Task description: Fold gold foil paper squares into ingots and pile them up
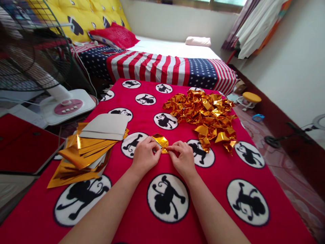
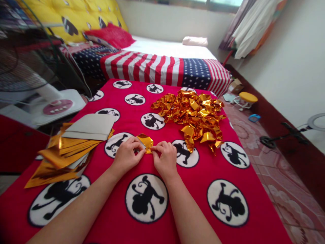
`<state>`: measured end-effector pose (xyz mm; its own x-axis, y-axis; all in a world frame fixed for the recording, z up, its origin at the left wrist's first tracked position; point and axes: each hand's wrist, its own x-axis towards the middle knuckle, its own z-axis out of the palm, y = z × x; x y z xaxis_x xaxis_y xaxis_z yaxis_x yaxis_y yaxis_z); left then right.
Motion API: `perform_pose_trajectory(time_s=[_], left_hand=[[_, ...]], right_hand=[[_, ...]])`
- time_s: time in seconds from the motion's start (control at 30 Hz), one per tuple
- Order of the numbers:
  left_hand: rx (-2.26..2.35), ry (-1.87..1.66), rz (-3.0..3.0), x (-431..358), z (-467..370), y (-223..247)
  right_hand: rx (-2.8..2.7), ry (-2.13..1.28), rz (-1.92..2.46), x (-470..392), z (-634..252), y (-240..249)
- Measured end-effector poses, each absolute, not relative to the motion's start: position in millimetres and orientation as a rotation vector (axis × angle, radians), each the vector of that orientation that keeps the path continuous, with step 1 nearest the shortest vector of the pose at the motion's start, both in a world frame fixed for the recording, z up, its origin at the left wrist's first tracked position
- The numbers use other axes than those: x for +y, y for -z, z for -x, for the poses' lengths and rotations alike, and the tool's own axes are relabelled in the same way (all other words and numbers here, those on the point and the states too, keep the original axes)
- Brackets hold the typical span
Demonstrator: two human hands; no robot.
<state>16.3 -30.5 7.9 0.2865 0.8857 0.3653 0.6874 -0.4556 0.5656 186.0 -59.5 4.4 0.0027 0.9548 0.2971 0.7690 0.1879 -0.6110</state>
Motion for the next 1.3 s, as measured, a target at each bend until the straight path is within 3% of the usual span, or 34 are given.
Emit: perform_pose_trajectory(time_s=[1.3], left_hand=[[1.424, -0.815, -2.198, -25.6, -14.9, -7.5]], right_hand=[[-1.801, -0.314, 1.687, -61.3, -181.7, -6.4]])
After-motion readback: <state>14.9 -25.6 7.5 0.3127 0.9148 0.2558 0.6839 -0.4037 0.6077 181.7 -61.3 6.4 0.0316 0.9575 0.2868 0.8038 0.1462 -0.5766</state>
